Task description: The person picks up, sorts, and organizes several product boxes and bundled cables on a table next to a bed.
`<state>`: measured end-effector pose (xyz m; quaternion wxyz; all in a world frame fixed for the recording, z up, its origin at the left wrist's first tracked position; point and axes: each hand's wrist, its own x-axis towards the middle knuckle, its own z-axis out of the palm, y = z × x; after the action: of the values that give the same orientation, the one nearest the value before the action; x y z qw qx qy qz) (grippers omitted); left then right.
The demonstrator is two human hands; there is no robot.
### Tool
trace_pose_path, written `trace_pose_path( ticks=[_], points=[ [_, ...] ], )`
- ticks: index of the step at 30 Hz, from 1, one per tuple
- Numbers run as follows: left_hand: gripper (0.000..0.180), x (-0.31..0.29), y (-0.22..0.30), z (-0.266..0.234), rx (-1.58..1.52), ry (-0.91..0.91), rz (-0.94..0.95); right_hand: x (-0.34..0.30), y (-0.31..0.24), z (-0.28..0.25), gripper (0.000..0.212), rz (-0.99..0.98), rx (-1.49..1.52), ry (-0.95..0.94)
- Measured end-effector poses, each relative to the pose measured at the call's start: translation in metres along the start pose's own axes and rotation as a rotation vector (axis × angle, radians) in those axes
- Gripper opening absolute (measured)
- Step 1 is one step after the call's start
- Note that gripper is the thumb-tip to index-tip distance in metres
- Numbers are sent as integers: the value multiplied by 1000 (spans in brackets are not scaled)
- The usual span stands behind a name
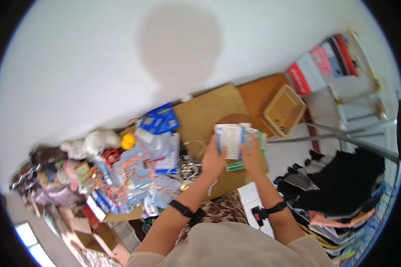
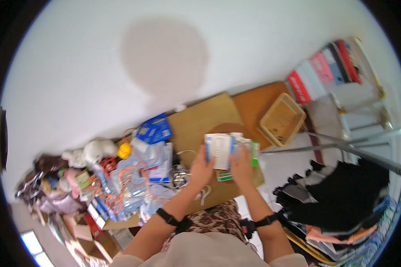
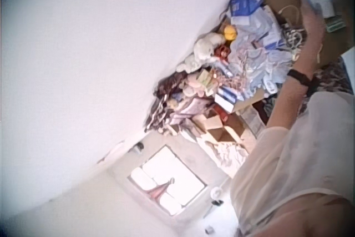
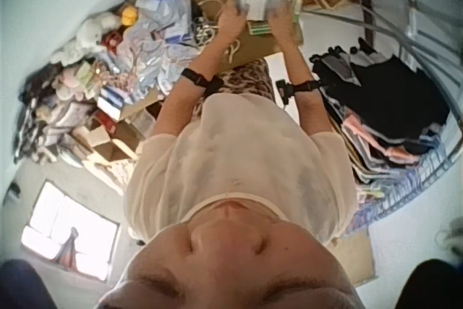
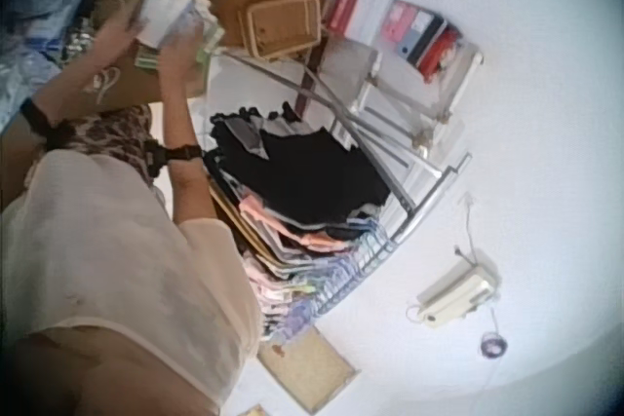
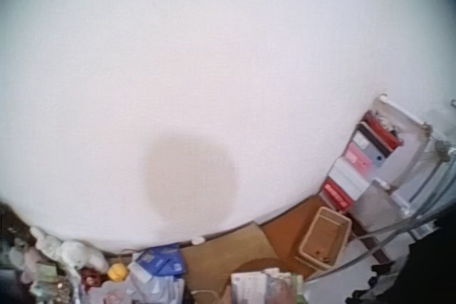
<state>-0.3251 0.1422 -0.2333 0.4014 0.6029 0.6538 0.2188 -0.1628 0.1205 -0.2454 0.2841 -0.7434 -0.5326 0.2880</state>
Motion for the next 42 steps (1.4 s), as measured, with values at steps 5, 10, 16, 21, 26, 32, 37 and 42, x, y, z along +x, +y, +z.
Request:
trace_pose_path(
  ticks=[5, 10, 16, 21, 26, 32, 37, 42],
  points=[
    [61, -18, 18, 3, -84, 37, 8, -2, 12, -32, 56, -150, -213, 186],
    [45, -36, -17, -57, -266, 218, 10, -5, -31, -24, 36, -259, 9, 76],
    [27, -79, -123, -146, -375, 660, -143, -35, -103, 28, 34, -499, -382, 134],
    [24, -140, -251, -240, -468, 932, -396, -60, -162, 85, 43, -643, -498, 61],
    [39, -173, -306, -321, 26, 1139, -386, -82, -190, 171, 41, -774, -271, -294],
    [73, -155, -342, -406, 222, 890, -509, -111, -325, 283, 45, -981, -23, -533],
    [63, -136, -364, -395, 202, 703, -386, -97, -377, 372, 68, -1070, -134, -325],
    [43, -148, -382, -399, 149, 673, -197, -101, -377, 416, 23, -890, -288, -611]
  ],
)
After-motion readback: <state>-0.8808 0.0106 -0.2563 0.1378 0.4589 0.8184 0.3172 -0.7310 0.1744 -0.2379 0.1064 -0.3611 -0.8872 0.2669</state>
